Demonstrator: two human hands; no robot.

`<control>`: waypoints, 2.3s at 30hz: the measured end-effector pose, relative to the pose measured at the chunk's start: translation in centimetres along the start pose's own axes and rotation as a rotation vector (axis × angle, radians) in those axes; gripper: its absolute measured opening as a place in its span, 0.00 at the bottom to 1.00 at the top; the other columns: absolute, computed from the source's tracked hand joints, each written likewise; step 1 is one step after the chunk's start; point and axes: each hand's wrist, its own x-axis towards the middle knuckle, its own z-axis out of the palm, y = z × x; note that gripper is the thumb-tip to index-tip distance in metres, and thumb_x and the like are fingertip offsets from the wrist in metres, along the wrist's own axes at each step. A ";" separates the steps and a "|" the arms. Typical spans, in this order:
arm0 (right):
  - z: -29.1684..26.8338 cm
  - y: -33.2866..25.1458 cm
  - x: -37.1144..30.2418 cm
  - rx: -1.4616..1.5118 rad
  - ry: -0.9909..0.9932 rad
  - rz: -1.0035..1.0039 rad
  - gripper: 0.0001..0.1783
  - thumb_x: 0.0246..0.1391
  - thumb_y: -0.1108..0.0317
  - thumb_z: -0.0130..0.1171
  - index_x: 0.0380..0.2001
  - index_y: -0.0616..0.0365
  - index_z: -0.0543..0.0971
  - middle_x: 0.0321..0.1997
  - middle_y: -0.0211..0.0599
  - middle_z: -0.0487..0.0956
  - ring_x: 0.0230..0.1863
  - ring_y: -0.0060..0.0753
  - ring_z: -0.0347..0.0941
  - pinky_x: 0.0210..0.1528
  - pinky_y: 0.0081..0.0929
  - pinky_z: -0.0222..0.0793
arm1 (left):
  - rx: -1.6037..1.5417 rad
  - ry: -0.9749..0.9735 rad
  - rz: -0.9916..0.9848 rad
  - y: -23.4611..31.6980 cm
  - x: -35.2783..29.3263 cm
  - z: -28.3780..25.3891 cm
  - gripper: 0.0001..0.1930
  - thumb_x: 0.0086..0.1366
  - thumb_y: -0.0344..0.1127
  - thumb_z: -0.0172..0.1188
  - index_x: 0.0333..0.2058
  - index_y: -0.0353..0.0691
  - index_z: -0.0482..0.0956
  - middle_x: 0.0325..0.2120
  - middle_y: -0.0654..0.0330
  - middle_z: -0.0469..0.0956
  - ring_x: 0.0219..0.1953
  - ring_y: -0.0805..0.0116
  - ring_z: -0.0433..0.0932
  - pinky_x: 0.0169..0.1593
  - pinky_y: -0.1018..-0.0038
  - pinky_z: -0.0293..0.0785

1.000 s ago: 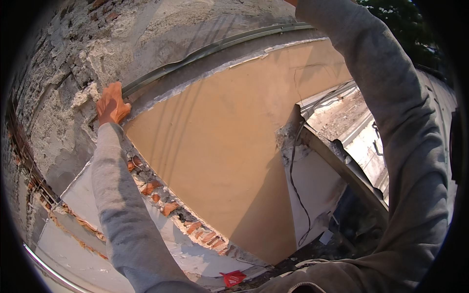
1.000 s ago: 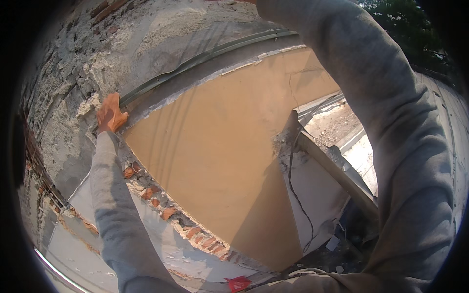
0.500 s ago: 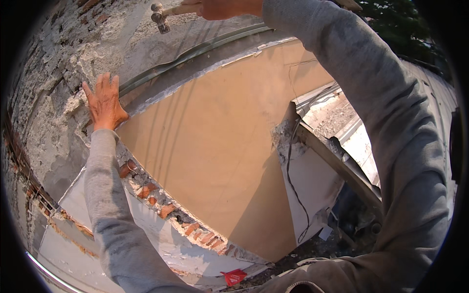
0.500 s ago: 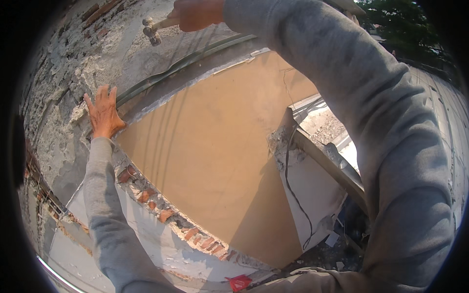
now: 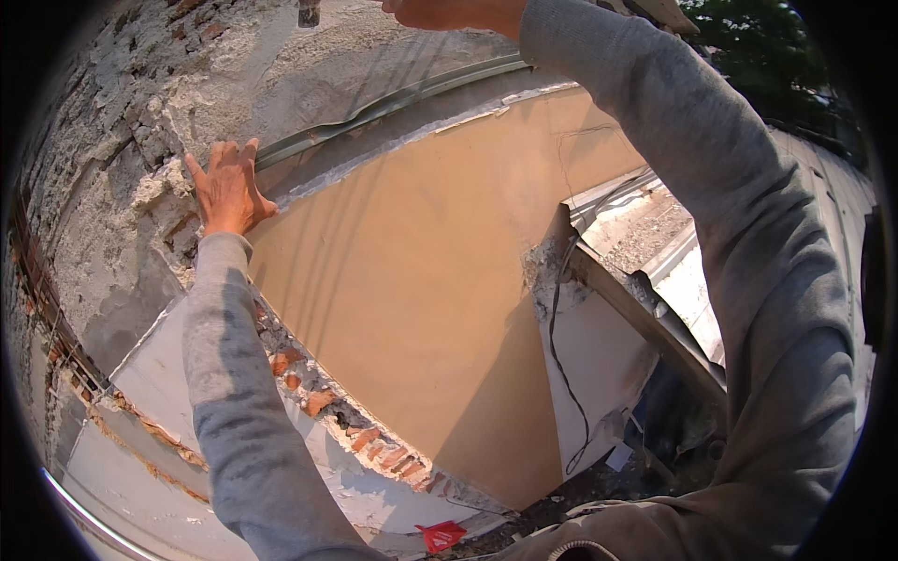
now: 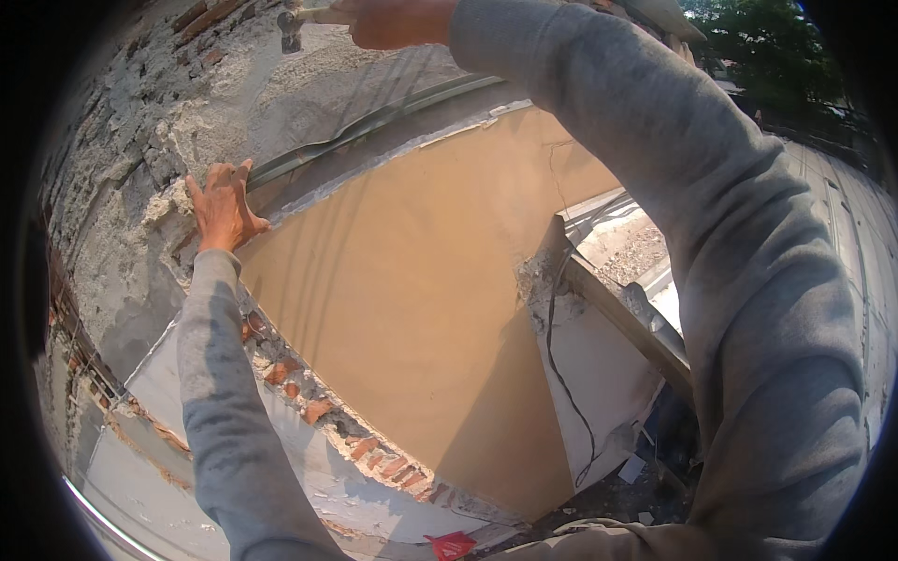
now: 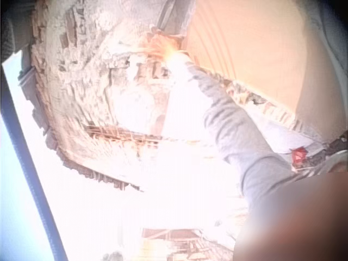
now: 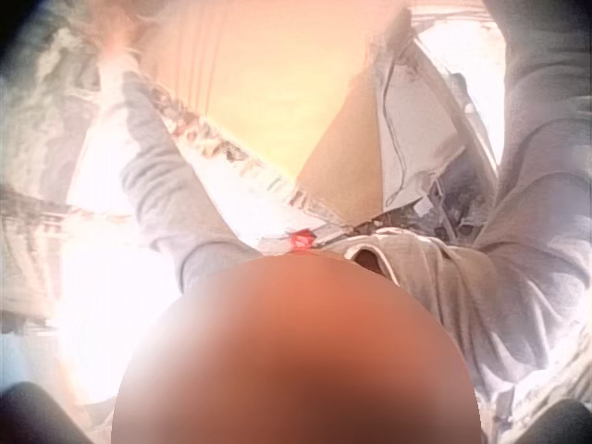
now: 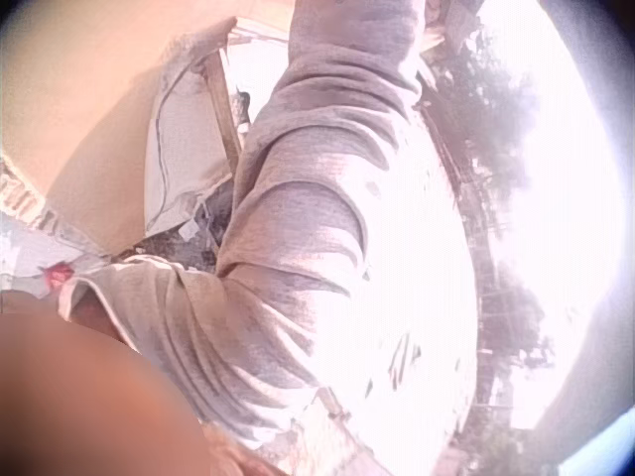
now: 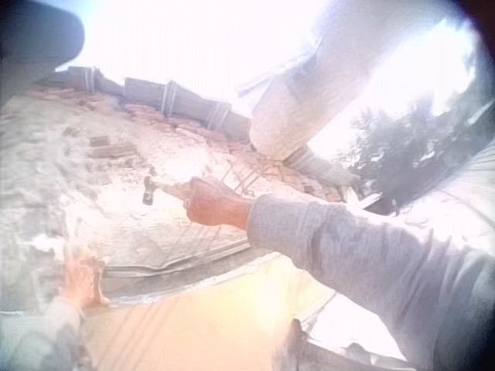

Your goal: The person works on a damaged corrugated metal roof, using a hammer and pry bar to remove broken pieces and adjust the roofing material. They also handle a wire and a long metal strip, positioning them along the roof edge.

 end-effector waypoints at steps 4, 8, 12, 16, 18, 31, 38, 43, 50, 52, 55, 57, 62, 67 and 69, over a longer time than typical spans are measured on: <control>-1.0 -1.5 0.2 0.237 0.347 0.265 0.34 0.62 0.67 0.52 0.73 0.35 0.69 0.51 0.56 0.83 0.53 0.60 0.80 0.55 0.52 0.75 | -0.005 -0.005 -0.022 0.1 0.1 -0.1 0.64 0.36 0.60 0.85 0.73 0.59 0.61 0.68 0.62 0.68 0.75 0.60 0.59 0.77 0.34 0.46; 2.2 -4.7 -4.4 0.329 -0.179 0.341 0.31 0.56 0.70 0.54 0.65 0.58 0.74 0.57 0.55 0.81 0.56 0.51 0.81 0.51 0.46 0.81 | -0.032 0.058 0.004 0.2 0.0 -0.2 0.63 0.36 0.56 0.85 0.73 0.57 0.63 0.66 0.61 0.69 0.74 0.59 0.60 0.77 0.34 0.45; 1.0 -0.8 -2.7 0.012 -0.408 0.008 0.25 0.58 0.67 0.57 0.60 0.56 0.78 0.53 0.46 0.84 0.48 0.49 0.85 0.44 0.40 0.84 | -0.063 0.117 0.019 -0.4 0.2 -0.1 0.63 0.35 0.55 0.86 0.72 0.55 0.64 0.61 0.62 0.72 0.71 0.60 0.66 0.76 0.33 0.49; 1.7 2.7 -1.5 0.031 0.252 0.058 0.33 0.61 0.68 0.53 0.71 0.40 0.72 0.50 0.56 0.84 0.51 0.60 0.81 0.54 0.52 0.75 | -0.095 0.003 0.028 -0.4 1.2 0.7 0.59 0.34 0.51 0.85 0.69 0.53 0.68 0.56 0.61 0.74 0.67 0.58 0.71 0.76 0.33 0.49; 3.5 1.5 -1.4 0.159 0.321 0.227 0.29 0.60 0.68 0.54 0.66 0.45 0.76 0.50 0.53 0.84 0.49 0.56 0.83 0.49 0.49 0.78 | -0.135 0.043 0.000 0.0 1.4 1.1 0.57 0.34 0.49 0.85 0.68 0.52 0.70 0.54 0.60 0.74 0.66 0.58 0.72 0.75 0.33 0.50; 0.6 -3.1 1.4 -0.397 -0.028 -0.020 0.24 0.58 0.69 0.57 0.59 0.50 0.80 0.45 0.47 0.86 0.39 0.49 0.85 0.43 0.48 0.81 | -0.216 0.008 0.017 -0.5 1.2 0.8 0.46 0.35 0.53 0.85 0.56 0.50 0.77 0.52 0.62 0.76 0.60 0.56 0.77 0.74 0.35 0.53; 5.3 -2.2 -6.1 -0.037 -0.217 -0.014 0.26 0.57 0.68 0.57 0.60 0.49 0.79 0.51 0.35 0.85 0.52 0.42 0.83 0.55 0.43 0.79 | -0.025 0.150 0.048 3.4 -0.2 0.2 0.43 0.41 0.54 0.83 0.57 0.51 0.77 0.57 0.63 0.74 0.66 0.59 0.70 0.77 0.35 0.46; -2.0 1.5 -4.1 -0.075 0.087 0.132 0.35 0.62 0.71 0.51 0.73 0.43 0.68 0.55 0.59 0.81 0.51 0.60 0.80 0.52 0.52 0.75 | -0.224 0.245 0.057 3.8 -2.0 1.2 0.43 0.46 0.45 0.81 0.62 0.49 0.71 0.60 0.59 0.70 0.66 0.56 0.70 0.71 0.39 0.63; -7.4 11.0 -11.4 -0.385 0.393 -0.452 0.36 0.61 0.73 0.53 0.74 0.45 0.67 0.62 0.50 0.80 0.58 0.56 0.79 0.59 0.48 0.75 | -0.442 0.273 0.048 6.8 -4.3 1.0 0.24 0.51 0.37 0.79 0.41 0.42 0.73 0.40 0.53 0.80 0.47 0.47 0.81 0.47 0.54 0.80; -8.7 11.0 -14.2 -0.291 0.092 -0.150 0.35 0.61 0.72 0.54 0.73 0.46 0.69 0.63 0.52 0.79 0.60 0.57 0.78 0.61 0.48 0.73 | -0.419 0.213 0.033 6.8 -3.2 1.0 0.23 0.50 0.37 0.79 0.39 0.41 0.74 0.36 0.50 0.82 0.43 0.43 0.83 0.45 0.52 0.80; -9.6 9.4 -17.1 -0.203 -0.154 0.249 0.33 0.61 0.72 0.54 0.71 0.47 0.71 0.60 0.54 0.81 0.58 0.57 0.79 0.59 0.49 0.74 | -0.445 0.198 0.084 5.4 -0.7 1.0 0.19 0.49 0.38 0.78 0.35 0.38 0.79 0.35 0.47 0.84 0.43 0.41 0.84 0.45 0.49 0.79; -9.6 8.6 -16.8 -0.168 -0.075 0.164 0.31 0.60 0.72 0.55 0.69 0.48 0.74 0.56 0.56 0.83 0.55 0.57 0.80 0.56 0.51 0.76 | -0.476 0.166 0.083 4.8 -0.2 1.3 0.16 0.51 0.39 0.75 0.35 0.37 0.83 0.35 0.47 0.84 0.43 0.40 0.84 0.45 0.48 0.79; -6.1 10.9 -10.4 -0.224 0.307 0.221 0.28 0.57 0.74 0.54 0.61 0.48 0.80 0.48 0.55 0.85 0.49 0.57 0.83 0.47 0.54 0.78 | -0.423 0.110 0.055 6.5 -2.9 2.2 0.14 0.51 0.36 0.75 0.34 0.38 0.83 0.35 0.47 0.84 0.41 0.39 0.84 0.46 0.48 0.78; 0.1 10.8 -11.3 -0.201 -0.070 0.411 0.28 0.56 0.74 0.58 0.60 0.41 0.80 0.45 0.41 0.85 0.48 0.46 0.84 0.47 0.50 0.80 | -0.455 0.196 0.074 7.6 -5.9 0.6 0.12 0.53 0.33 0.74 0.33 0.39 0.80 0.34 0.46 0.84 0.41 0.41 0.84 0.45 0.49 0.78; 1.4 10.7 -11.0 -0.752 -0.147 0.386 0.27 0.56 0.74 0.59 0.59 0.40 0.81 0.42 0.43 0.85 0.47 0.46 0.84 0.45 0.52 0.79 | -0.400 0.184 0.156 7.9 -8.2 -0.4 0.13 0.54 0.33 0.75 0.34 0.39 0.79 0.32 0.46 0.84 0.39 0.41 0.85 0.42 0.50 0.79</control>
